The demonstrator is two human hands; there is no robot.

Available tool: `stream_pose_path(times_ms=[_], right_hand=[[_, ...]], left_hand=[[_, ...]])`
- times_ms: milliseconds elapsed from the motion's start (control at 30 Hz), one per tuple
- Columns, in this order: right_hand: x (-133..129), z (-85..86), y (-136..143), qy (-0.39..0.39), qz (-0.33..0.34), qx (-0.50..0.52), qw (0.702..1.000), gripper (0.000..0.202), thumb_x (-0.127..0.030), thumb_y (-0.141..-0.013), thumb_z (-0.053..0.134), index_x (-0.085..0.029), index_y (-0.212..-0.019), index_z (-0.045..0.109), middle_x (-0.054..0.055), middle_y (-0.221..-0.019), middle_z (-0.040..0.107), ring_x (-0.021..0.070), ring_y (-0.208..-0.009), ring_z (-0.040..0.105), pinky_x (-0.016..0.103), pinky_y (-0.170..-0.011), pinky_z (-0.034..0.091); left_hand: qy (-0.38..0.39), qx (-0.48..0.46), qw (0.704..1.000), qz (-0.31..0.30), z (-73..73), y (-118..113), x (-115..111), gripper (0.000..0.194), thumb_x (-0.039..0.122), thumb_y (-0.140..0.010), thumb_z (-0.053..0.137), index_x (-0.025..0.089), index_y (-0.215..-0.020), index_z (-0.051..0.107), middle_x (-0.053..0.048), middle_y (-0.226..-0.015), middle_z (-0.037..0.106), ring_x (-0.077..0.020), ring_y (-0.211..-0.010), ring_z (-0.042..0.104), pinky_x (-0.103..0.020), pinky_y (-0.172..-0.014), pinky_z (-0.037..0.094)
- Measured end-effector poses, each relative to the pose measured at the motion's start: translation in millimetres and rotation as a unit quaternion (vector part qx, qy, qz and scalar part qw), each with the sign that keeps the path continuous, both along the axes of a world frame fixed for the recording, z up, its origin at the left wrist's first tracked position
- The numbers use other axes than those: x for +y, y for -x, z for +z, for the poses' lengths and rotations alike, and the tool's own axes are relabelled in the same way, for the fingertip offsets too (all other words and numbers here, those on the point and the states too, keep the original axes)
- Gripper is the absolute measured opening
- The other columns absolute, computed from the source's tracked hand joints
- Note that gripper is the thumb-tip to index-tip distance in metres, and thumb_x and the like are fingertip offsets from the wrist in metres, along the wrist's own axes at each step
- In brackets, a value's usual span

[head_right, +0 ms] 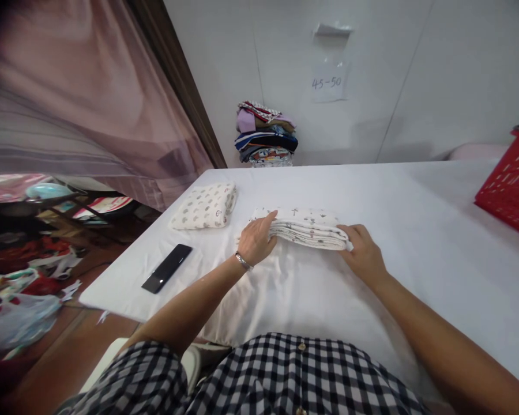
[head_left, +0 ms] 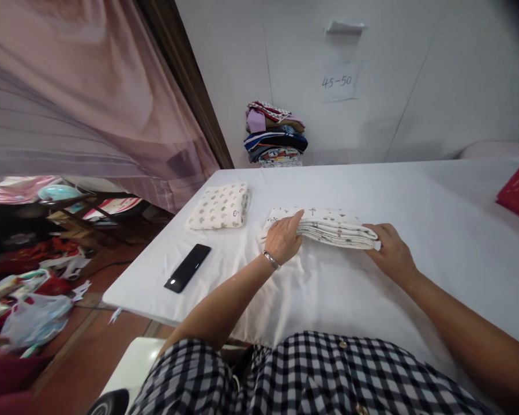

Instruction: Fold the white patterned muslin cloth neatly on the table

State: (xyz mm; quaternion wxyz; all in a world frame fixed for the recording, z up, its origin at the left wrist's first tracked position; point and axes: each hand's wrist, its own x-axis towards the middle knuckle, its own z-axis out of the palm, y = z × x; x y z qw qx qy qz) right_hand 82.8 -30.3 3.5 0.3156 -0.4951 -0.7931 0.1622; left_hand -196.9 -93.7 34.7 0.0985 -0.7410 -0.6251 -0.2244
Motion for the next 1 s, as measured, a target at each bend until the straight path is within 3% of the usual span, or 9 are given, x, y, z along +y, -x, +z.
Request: stream_pose_path(times_ms=[133, 233, 367, 467, 567, 700, 767, 833, 1000], right_hand=[[14, 26.8, -1, -0.047, 0.038, 0.077, 0.995, 0.039, -0.042, -0.078, 0.057, -0.027, -0.114, 0.061, 0.006, -0.135, 0.047, 0.0286, -0.119, 0.048, 0.042, -0.095, 0.044], [22, 57.9, -1, -0.029, 0.034, 0.157, 0.987, 0.037, -0.039, -0.076, 0.062, -0.026, -0.110, 0.062, 0.004, -0.120, 0.061, 0.0251, -0.112, 0.054, 0.040, -0.097, 0.042], [34, 109.8, -1, 0.008, 0.033, 0.298, 0.954, 0.027, -0.038, -0.070, 0.070, -0.019, -0.090, 0.067, 0.003, -0.089, 0.068, 0.0175, -0.081, 0.061, 0.032, -0.079, 0.050], [48, 144.2, 0, 0.048, 0.016, 0.316, 0.947, 0.033, -0.037, -0.070, 0.071, -0.019, -0.097, 0.066, 0.004, -0.089, 0.068, 0.0139, -0.071, 0.060, 0.027, -0.064, 0.050], [72, 151.3, 8, 0.143, 0.005, 0.281, 0.949, 0.041, -0.034, -0.069, 0.071, -0.018, -0.106, 0.064, 0.006, -0.088, 0.069, 0.0150, -0.066, 0.062, 0.027, -0.056, 0.049], [114, 104.4, 29, 0.305, -0.010, 0.194, 0.932, 0.040, -0.031, -0.071, 0.069, -0.013, -0.107, 0.064, 0.011, -0.088, 0.070, 0.0196, -0.070, 0.065, 0.032, -0.063, 0.051], [133, 71.2, 41, 0.327, -0.034, 0.128, 0.936, 0.039, -0.031, -0.069, 0.069, -0.013, -0.104, 0.066, 0.015, -0.094, 0.069, 0.0253, -0.081, 0.065, 0.037, -0.069, 0.052], [147, 43.9, 48, 0.292, -0.057, 0.061, 0.953, 0.039, -0.031, -0.067, 0.071, -0.013, -0.100, 0.069, 0.017, -0.104, 0.067, 0.0305, -0.093, 0.063, 0.040, -0.076, 0.051], [170, 11.4, 48, 0.271, -0.048, 0.038, 0.961, 0.039, -0.034, -0.071, 0.065, -0.013, -0.104, 0.069, 0.016, -0.112, 0.065, 0.0296, -0.095, 0.063, 0.038, -0.077, 0.051]], left_hand=[[0.013, -0.007, 1.000, 0.010, 26.3, 4, 4, 0.068, 0.015, -0.075, 0.050, 0.021, -0.139, 0.029, -0.007, -0.111, 0.063, -0.0227, -0.099, 0.058, -0.035, -0.086, 0.046], [0.036, -0.048, 0.998, -0.001, 61.0, 4, 4, 0.072, 0.019, -0.074, 0.054, 0.022, -0.141, 0.027, -0.005, -0.113, 0.062, -0.0220, -0.095, 0.061, -0.032, -0.080, 0.048], [0.090, -0.157, 0.982, -0.060, 112.9, 3, 3, 0.075, 0.021, -0.074, 0.058, 0.022, -0.141, 0.026, -0.004, -0.110, 0.064, -0.0170, -0.083, 0.064, -0.029, -0.076, 0.049], [0.174, -0.261, 0.941, -0.127, 132.5, 7, 12, 0.077, 0.027, -0.074, 0.062, 0.020, -0.142, 0.026, -0.005, -0.103, 0.067, -0.0142, -0.076, 0.064, -0.029, -0.075, 0.051], [0.294, -0.359, 0.874, -0.143, 118.2, 17, 39, 0.074, 0.029, -0.074, 0.065, 0.019, -0.140, 0.033, -0.007, -0.100, 0.068, -0.0163, -0.077, 0.066, -0.031, -0.074, 0.052], [0.432, -0.392, 0.810, -0.052, 54.7, 28, 87, 0.053, 0.030, -0.072, 0.065, 0.021, -0.123, 0.055, -0.006, -0.108, 0.068, -0.0208, -0.093, 0.065, -0.032, -0.080, 0.052], [0.467, -0.342, 0.816, -0.001, 22.0, 29, 106, 0.044, 0.033, -0.072, 0.064, 0.021, -0.115, 0.062, -0.005, -0.114, 0.066, -0.0224, -0.103, 0.062, -0.033, -0.086, 0.050], [0.463, -0.268, 0.844, 0.028, -0.6, 29, 120, 0.041, 0.037, -0.073, 0.064, 0.021, -0.110, 0.065, -0.005, -0.122, 0.062, -0.0241, -0.112, 0.056, -0.034, -0.093, 0.046], [0.451, -0.202, 0.869, 0.028, -16.2, 30, 135, 0.050, 0.047, -0.074, 0.061, 0.025, -0.119, 0.060, -0.004, -0.131, 0.055, -0.0252, -0.119, 0.051, -0.035, -0.096, 0.043]])
